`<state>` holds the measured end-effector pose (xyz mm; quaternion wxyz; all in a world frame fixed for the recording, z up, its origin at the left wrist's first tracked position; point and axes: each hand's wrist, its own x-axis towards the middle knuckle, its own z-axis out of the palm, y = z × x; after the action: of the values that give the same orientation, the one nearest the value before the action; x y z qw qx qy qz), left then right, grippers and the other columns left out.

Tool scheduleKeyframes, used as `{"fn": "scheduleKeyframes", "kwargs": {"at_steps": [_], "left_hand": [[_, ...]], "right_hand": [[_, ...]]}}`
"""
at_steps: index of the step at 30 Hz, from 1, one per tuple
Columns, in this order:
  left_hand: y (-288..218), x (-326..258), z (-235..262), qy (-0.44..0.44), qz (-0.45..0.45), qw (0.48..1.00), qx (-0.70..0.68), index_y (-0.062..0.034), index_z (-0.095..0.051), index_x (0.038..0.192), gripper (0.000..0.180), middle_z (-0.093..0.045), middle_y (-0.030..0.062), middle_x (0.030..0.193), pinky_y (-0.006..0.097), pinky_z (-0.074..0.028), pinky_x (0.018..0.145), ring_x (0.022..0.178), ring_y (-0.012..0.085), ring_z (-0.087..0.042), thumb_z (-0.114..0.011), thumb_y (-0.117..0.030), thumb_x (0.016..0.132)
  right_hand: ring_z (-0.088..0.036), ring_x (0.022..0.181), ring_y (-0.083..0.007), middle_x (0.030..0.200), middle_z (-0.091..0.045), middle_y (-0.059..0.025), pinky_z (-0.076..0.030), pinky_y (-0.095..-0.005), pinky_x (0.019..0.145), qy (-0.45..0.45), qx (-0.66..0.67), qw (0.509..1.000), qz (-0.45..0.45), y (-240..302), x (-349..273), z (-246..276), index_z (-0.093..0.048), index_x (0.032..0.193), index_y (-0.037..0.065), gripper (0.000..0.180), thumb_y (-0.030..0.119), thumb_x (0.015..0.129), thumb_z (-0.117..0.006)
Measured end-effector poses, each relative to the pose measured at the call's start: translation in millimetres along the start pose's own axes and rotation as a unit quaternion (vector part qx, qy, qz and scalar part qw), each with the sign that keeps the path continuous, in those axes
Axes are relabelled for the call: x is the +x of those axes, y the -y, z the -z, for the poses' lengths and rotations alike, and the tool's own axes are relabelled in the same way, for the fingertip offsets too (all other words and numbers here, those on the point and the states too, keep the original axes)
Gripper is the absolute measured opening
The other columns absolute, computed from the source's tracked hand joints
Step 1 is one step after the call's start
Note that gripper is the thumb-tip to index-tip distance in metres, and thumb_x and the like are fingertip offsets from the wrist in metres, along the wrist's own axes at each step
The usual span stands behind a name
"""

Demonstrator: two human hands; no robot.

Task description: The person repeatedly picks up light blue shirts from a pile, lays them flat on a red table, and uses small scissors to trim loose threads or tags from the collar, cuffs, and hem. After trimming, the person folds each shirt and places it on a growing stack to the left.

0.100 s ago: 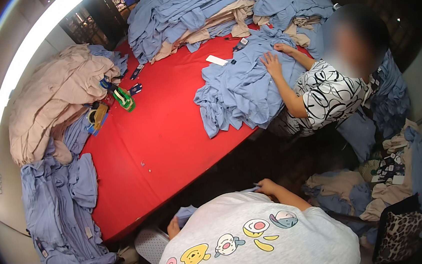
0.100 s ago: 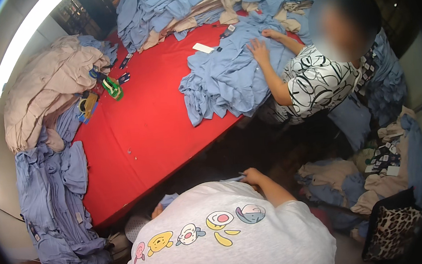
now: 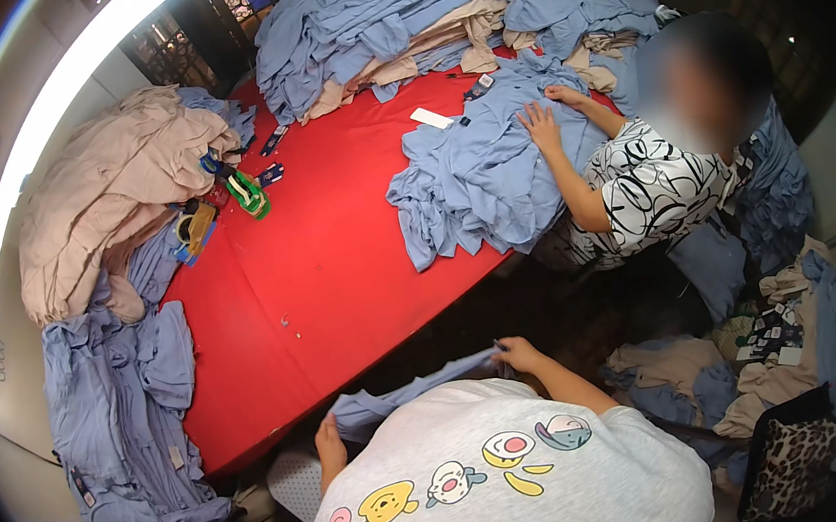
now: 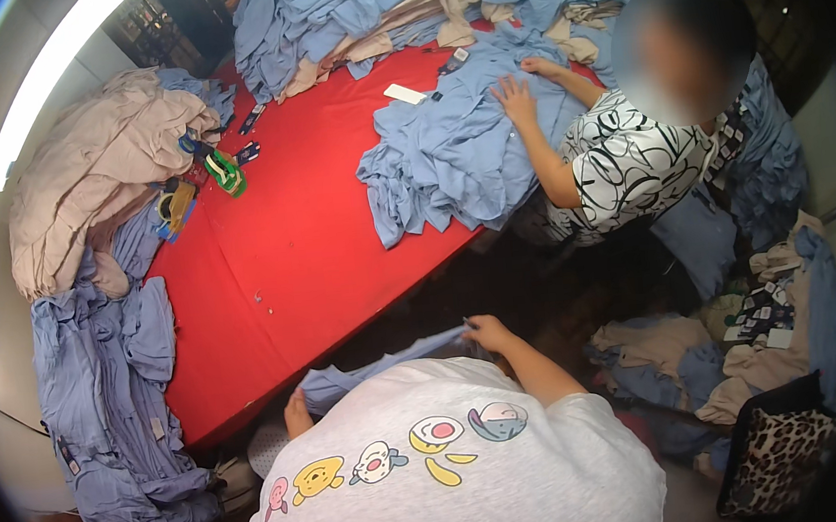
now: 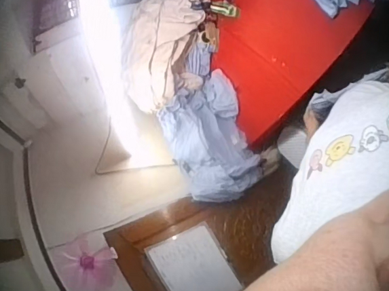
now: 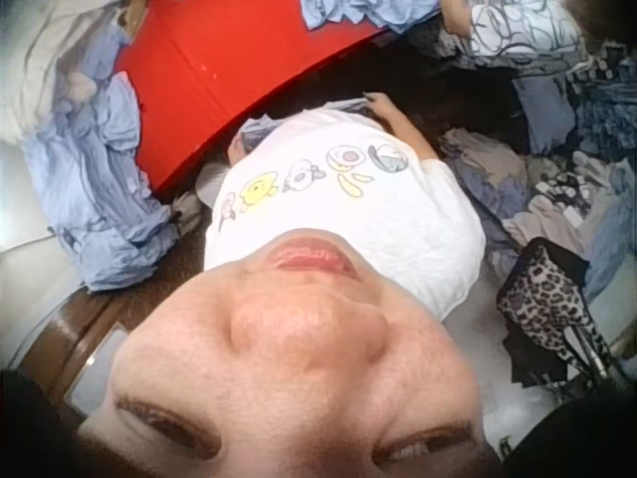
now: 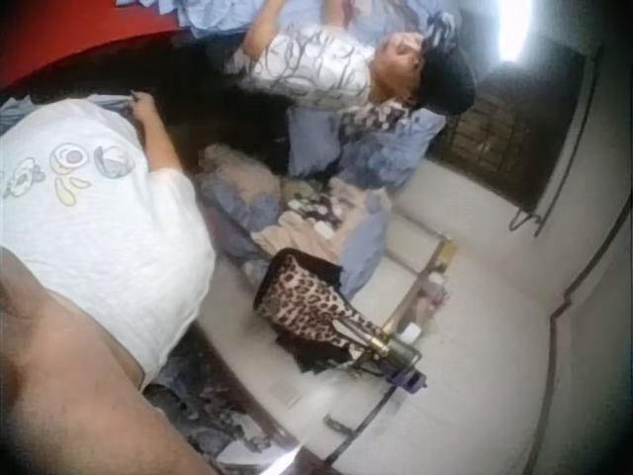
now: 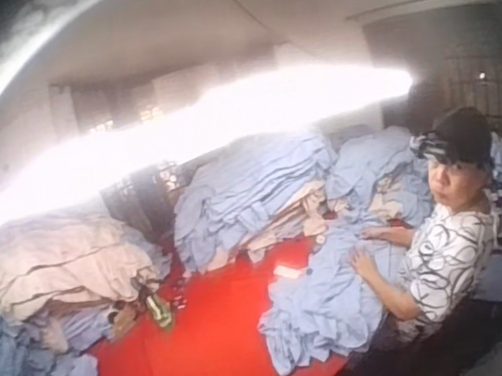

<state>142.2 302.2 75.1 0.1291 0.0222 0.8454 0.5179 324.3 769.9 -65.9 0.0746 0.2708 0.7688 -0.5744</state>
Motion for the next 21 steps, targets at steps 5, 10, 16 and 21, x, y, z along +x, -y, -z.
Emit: {"fn": "scheduleKeyframes", "kwargs": {"at_steps": [5,10,16,21], "left_hand": [[-44,6,23,0.055,0.072,0.996,-0.025,0.0067,-0.07,0.117,0.057,-0.073,0.0104,0.102,0.033,-0.05,0.088,0.093,0.0172,-0.062,-0.047,-0.045,0.11],[70,-17,68,0.369,0.212,0.888,0.173,0.0002,-0.073,0.121,0.06,-0.077,0.0121,0.108,0.036,-0.053,0.087,0.098,0.0181,-0.069,-0.08,-0.046,0.084],[-4,-26,119,0.368,0.255,0.869,0.209,-0.0018,-0.078,0.103,0.052,-0.074,0.0027,0.089,0.03,-0.051,0.079,0.085,0.0124,-0.065,-0.09,-0.041,0.071],[-119,-20,206,0.263,0.278,0.924,-0.016,-0.0018,-0.074,0.101,0.038,-0.069,-0.002,0.089,0.027,-0.049,0.082,0.085,0.0115,-0.063,-0.092,-0.012,0.068]], "right_hand": [[-0.059,0.074,-0.0138,0.083,-0.071,-0.0081,-0.051,-0.0335,0.07,-0.058,0.029,0.997,0.049,85,6,-4,-0.072,0.103,-0.001,0.03,0.026,0.091,-0.079],[-0.063,0.072,-0.0139,0.083,-0.071,-0.0084,-0.052,-0.032,0.067,0.063,-0.033,0.997,-0.018,77,-7,13,-0.075,0.105,0.001,0.037,0.032,0.087,-0.082],[-0.059,0.078,-0.0073,0.084,-0.071,0.0003,-0.047,-0.026,0.072,0.107,0.022,0.993,-0.039,120,-17,38,-0.078,0.097,0.001,0.024,0.02,0.084,-0.086],[-0.065,0.084,-0.0084,0.089,-0.075,-0.0016,-0.051,-0.0254,0.08,0.178,0.065,0.98,0.065,296,5,66,-0.078,0.098,0.001,0.022,0.012,0.081,-0.086]]}}
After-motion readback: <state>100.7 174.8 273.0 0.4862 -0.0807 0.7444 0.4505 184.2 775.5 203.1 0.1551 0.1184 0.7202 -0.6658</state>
